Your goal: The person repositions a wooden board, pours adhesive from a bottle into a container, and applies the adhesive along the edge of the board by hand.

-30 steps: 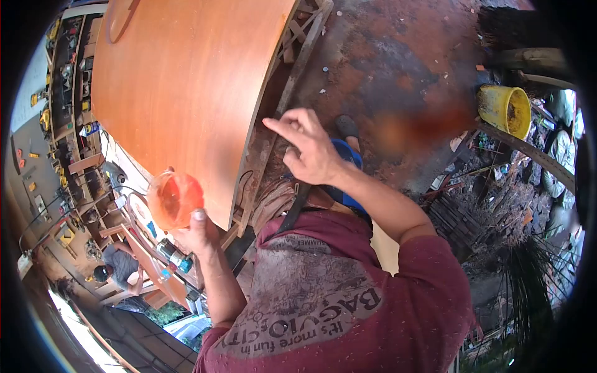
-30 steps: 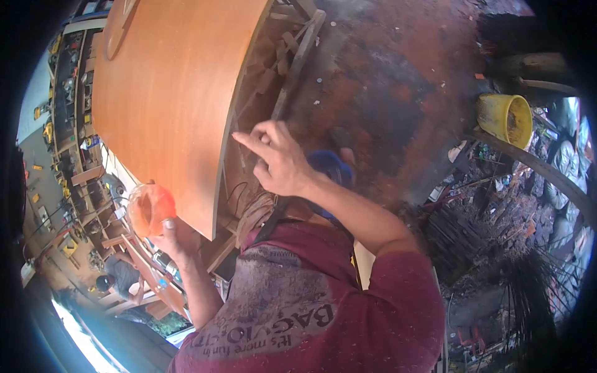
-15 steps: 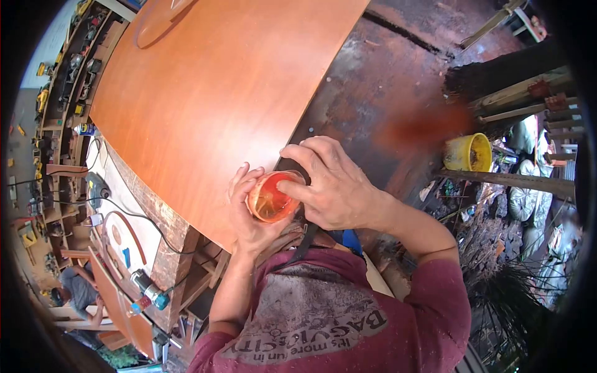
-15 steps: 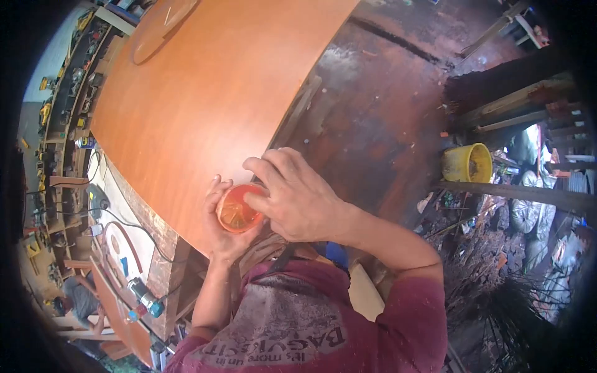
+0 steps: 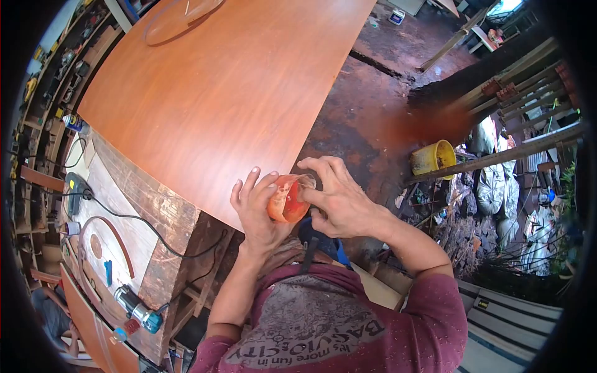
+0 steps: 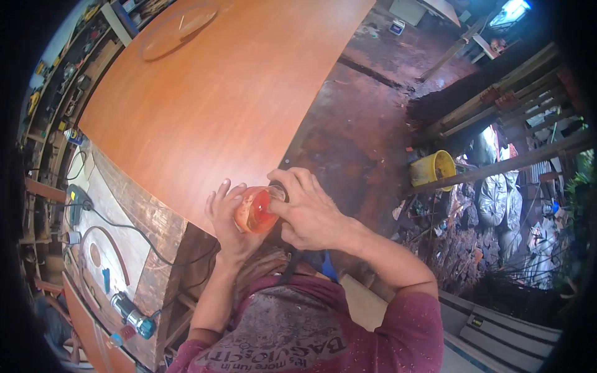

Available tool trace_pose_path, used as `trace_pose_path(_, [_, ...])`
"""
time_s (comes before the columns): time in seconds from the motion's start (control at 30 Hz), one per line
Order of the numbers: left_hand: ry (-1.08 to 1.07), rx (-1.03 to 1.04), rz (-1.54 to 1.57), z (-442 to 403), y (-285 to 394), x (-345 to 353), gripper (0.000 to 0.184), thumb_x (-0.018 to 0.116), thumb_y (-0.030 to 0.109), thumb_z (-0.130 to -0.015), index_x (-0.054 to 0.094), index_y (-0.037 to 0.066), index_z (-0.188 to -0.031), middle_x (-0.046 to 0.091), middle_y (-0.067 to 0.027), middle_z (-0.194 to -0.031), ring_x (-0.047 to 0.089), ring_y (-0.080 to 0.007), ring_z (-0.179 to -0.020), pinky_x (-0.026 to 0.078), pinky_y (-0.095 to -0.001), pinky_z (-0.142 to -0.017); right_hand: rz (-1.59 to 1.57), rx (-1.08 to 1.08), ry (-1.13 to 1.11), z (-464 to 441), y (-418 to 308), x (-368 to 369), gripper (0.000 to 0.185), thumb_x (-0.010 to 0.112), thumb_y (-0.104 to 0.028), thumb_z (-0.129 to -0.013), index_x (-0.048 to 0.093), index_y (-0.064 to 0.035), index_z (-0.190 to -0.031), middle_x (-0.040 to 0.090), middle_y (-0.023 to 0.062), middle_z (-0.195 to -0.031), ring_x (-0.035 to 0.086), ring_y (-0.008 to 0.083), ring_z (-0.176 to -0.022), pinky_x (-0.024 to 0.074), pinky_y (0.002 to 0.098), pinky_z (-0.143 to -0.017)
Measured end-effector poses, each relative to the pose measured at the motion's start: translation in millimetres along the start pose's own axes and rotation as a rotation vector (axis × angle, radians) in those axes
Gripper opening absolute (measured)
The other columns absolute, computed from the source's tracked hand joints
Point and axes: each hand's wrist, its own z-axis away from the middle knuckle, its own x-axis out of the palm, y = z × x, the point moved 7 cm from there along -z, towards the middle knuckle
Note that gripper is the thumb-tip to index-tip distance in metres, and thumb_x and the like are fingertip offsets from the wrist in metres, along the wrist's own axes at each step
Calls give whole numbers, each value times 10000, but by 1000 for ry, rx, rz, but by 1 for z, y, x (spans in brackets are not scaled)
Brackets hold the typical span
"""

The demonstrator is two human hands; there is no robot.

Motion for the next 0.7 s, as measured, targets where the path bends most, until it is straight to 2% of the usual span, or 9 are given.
trace_pose_path(0.27, [-15,-65,-66,3,1,4,882,970,243,-681,470,104,-1395,637,-126,-1371,495,-385,-1412,219,-584,-1198,-191,136,-11,0,-3,-6,302,729,-49,-725,669,-47,-1021,417,228,-1468,352,481,-1374,379,575,-1148])
trace_pose_path(0.37, [7,-229,-41,3,-14,10,810,958,256,-714,512,107,-1373,642,-98,-1349,523,-393,-1375,192,-575,-1203,-244,154,62,6,15,-6,335,744,-61,-728,657,-50,-1051,404,229,-1489,328,484,-1403,364,577,-1163])
trace_pose_path(0.4, [17,-290,-48,1,-18,9,811,941,211,-724,514,81,-1401,628,-120,-1363,549,-360,-1348,296,-539,-1184,-344,192,99,9,27,-4,361,743,-61,-736,657,-67,-1086,387,214,-1521,311,451,-1442,357,560,-1170])
trace_pose_path(0.5, [209,-684,698,0,-34,14,872,936,240,-722,498,25,-1444,587,-142,-1385,546,-309,-1328,423,-456,-1138,-763,251,215,21,87,27,399,733,-61,-744,672,-84,-1137,389,183,-1538,316,387,-1465,347,529,-1175])
trace_pose_path(0.53, [210,-711,705,3,-41,11,890,927,276,-740,478,15,-1464,583,-132,-1384,550,-293,-1317,448,-447,-1117,-1132,233,339,27,116,62,589,691,-14,-742,613,-66,-1324,422,123,-1534,415,250,-1402,337,465,-1184])
trace_pose_path(0.57, [211,-743,709,8,-49,5,910,917,312,-759,459,6,-1483,579,-122,-1382,555,-277,-1305,473,-439,-1096,-1292,282,409,28,138,77,637,679,-19,-748,580,-58,-1376,441,114,-1527,413,240,-1404,339,452,-1182])
trace_pose_path(0.6, [214,-728,657,8,-47,-1,948,889,401,-789,427,4,-1516,570,-126,-1399,550,-285,-1313,441,-451,-1132,-1457,332,476,28,154,91,685,667,-25,-754,547,-50,-1428,459,106,-1521,410,230,-1407,340,439,-1179])
trace_pose_path(0.63, [229,-714,622,5,-41,-7,957,888,410,-789,422,3,-1519,563,-127,-1407,547,-285,-1316,430,-454,-1141,-1628,386,542,28,168,109,734,655,-30,-760,514,-43,-1480,477,97,-1514,408,220,-1410,342,426,-1177])
trace_pose_path(0.7, [249,-682,554,-2,-29,-18,976,885,429,-788,412,2,-1526,550,-130,-1425,541,-283,-1324,408,-462,-1160,-1707,410,616,19,191,137,835,621,-22,-728,466,-70,-1547,485,67,-1536,414,218,-1370,340,415,-1167])
